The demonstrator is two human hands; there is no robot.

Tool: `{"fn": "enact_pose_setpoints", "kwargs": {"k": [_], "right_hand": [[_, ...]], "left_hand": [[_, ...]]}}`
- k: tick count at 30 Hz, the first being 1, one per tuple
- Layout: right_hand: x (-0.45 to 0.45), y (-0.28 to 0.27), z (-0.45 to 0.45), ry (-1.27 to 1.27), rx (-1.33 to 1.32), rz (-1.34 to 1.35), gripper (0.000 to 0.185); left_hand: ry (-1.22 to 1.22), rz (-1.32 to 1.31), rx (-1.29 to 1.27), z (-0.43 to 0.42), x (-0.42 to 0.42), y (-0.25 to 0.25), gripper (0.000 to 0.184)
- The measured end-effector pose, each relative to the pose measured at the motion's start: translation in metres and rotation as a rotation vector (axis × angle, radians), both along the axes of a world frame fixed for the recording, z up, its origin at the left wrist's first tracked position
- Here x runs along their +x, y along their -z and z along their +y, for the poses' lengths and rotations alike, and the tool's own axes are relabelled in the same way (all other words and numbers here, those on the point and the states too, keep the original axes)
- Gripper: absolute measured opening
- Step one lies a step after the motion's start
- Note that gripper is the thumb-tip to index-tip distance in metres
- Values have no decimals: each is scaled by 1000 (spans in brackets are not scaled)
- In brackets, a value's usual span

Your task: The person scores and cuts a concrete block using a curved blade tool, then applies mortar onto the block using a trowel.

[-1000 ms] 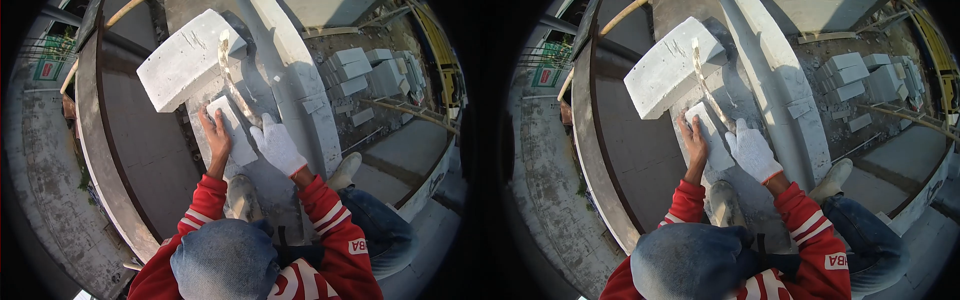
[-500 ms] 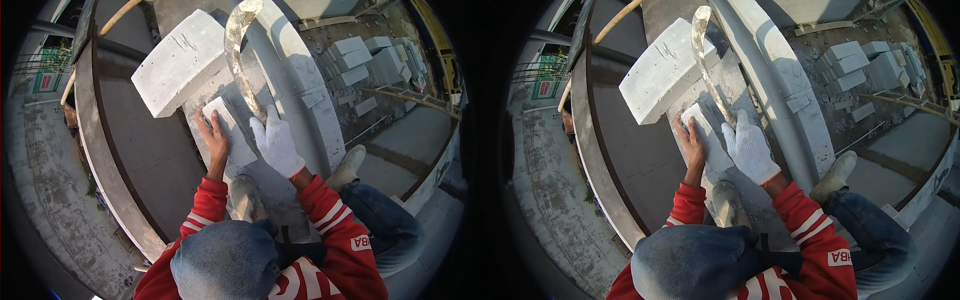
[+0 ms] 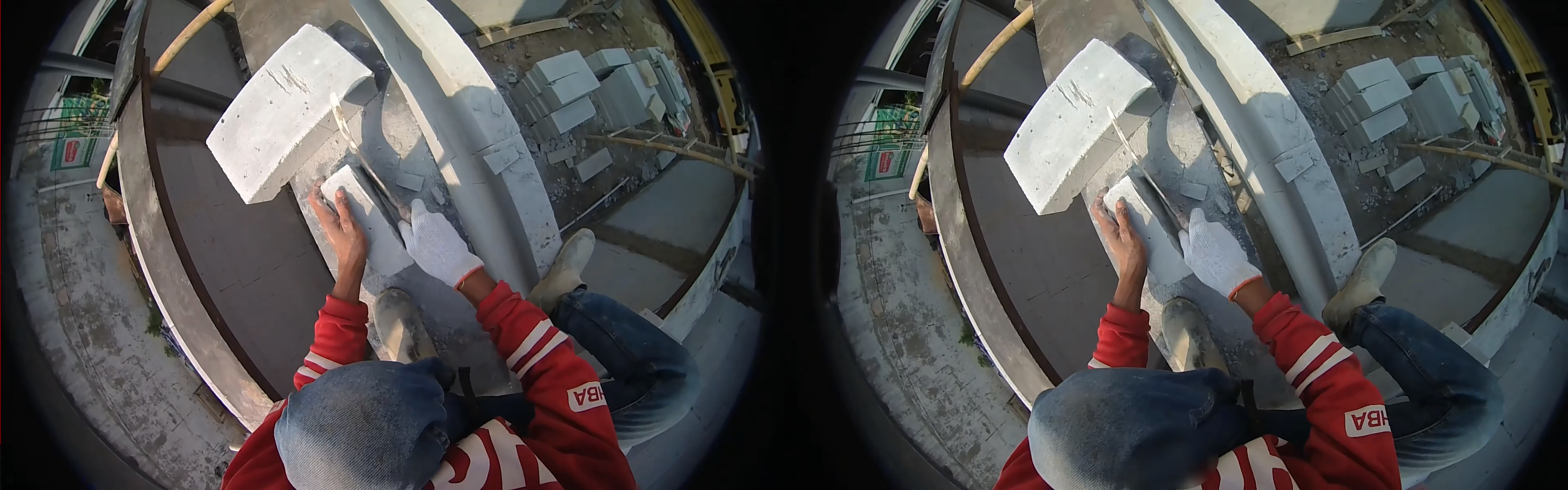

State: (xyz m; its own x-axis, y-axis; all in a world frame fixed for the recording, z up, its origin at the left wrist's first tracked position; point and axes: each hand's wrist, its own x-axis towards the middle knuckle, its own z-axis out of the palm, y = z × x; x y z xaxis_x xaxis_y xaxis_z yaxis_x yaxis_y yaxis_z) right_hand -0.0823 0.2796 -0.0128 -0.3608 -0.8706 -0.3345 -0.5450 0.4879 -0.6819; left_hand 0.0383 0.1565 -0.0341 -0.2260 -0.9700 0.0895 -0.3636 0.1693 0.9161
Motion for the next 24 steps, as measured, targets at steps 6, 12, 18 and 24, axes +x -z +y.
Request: {"fn": "enact_pose_setpoints", "kwargs": {"k": [6,12,18,24], "right_hand": [[-23,-27,10,-116,-49,-6,26],[-4,22,13,-357,-115,409,24],[-16,-17,12,-115,-182,263,37],[2,14,9,-83,-154,145,34]], "left_hand": [[11,-44,-31,0,5,1,49],[33,3,46,0,4,-4,54],[54,-66,5,-3,2,-3,52],[49,-56,-8,-3,4,-2,56]]}}
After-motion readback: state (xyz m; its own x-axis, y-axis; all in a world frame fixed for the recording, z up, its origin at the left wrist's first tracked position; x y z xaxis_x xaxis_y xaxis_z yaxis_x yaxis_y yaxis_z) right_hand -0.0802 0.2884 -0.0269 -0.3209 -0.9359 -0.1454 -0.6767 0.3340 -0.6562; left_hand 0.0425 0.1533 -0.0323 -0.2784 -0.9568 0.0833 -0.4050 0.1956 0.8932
